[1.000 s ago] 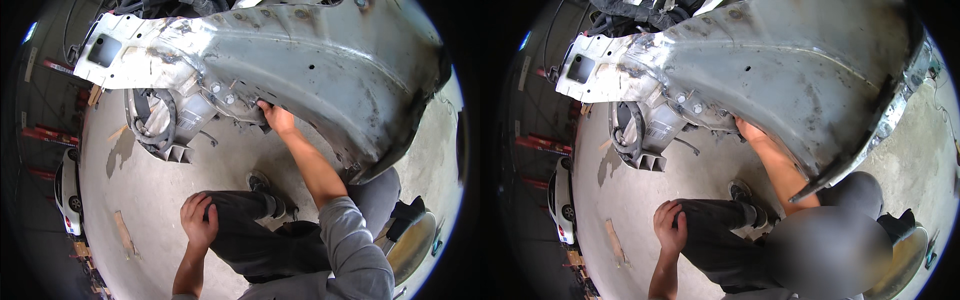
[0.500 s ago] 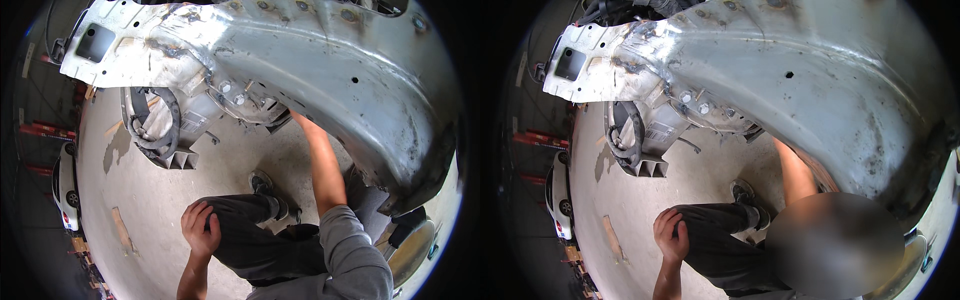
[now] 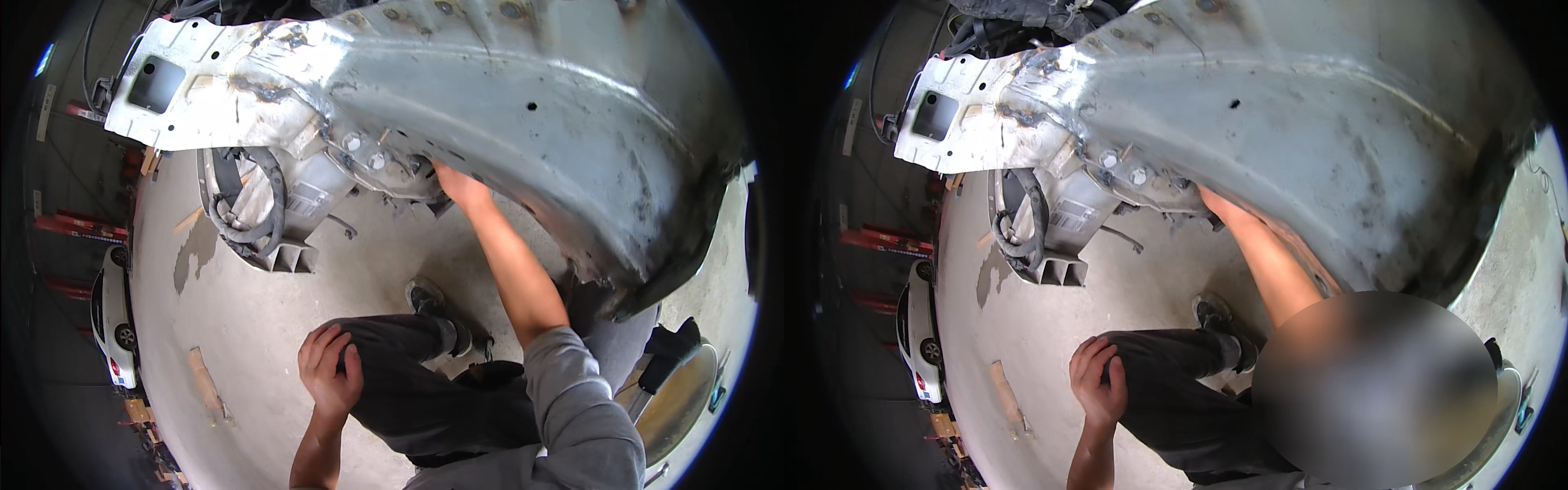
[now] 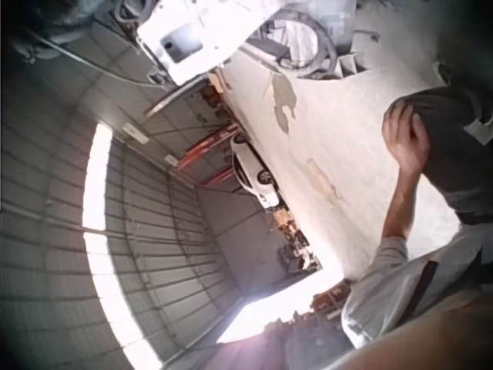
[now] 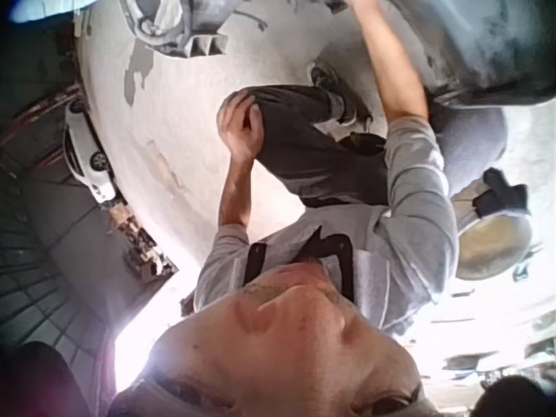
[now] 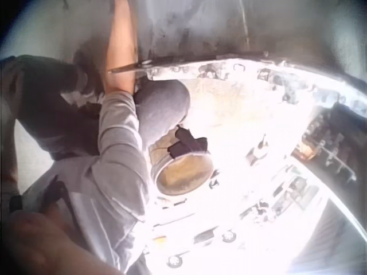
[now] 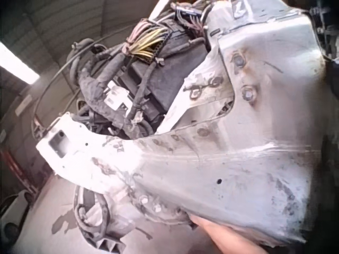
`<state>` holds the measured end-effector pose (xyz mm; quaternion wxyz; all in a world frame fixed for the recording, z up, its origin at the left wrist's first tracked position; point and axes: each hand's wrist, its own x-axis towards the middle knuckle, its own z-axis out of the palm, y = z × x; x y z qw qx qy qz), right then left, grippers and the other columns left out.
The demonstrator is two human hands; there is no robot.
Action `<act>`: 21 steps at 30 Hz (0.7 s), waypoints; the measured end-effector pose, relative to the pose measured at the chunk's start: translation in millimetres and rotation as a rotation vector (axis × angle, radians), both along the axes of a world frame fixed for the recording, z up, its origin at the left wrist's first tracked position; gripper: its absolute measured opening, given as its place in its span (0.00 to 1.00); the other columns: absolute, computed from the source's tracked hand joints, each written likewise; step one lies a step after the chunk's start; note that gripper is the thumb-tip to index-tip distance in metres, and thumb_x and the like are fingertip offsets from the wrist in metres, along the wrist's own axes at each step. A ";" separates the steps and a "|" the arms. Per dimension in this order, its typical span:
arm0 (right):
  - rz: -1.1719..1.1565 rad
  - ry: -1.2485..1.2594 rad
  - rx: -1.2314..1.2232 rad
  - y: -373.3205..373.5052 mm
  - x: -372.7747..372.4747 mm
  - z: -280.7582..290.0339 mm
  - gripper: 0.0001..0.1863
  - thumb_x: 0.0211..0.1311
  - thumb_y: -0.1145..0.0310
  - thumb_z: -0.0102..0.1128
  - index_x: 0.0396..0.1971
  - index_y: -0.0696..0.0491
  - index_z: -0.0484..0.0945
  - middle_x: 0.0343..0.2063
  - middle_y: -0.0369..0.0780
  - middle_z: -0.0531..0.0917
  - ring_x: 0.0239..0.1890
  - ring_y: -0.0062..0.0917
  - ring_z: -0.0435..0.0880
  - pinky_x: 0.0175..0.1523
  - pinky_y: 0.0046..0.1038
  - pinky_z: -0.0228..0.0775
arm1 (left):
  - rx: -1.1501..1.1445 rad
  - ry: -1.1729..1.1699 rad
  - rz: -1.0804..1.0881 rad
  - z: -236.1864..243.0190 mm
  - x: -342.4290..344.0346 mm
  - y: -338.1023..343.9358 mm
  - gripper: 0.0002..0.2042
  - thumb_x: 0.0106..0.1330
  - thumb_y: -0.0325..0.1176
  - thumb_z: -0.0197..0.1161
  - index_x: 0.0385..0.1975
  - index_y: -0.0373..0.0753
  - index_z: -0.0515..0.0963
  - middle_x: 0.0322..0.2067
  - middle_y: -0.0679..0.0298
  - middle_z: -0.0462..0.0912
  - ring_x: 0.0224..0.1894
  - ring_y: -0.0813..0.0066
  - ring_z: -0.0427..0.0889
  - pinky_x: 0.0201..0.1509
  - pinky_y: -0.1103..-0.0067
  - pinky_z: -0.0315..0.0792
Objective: The person kneels in front of a stripped car frame and uses a sanding block to manually sand the metal surface of the front bumper area. They repeatedly rub the sanding block over various sections of the frame, focusing on edges and flat surfaces.
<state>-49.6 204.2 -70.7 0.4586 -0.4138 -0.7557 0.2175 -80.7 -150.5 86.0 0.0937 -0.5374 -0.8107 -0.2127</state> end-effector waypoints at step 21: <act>0.082 0.296 -0.445 -7.3 62.7 68.0 0.16 0.59 0.62 0.57 0.46 0.49 0.76 0.45 0.45 0.80 0.49 0.43 0.79 0.56 0.39 0.69 | -0.014 -0.056 -0.020 3.3 9.3 15.5 0.07 0.62 0.25 0.62 0.38 0.34 0.82 0.43 0.56 0.84 0.50 0.59 0.80 0.59 0.69 0.70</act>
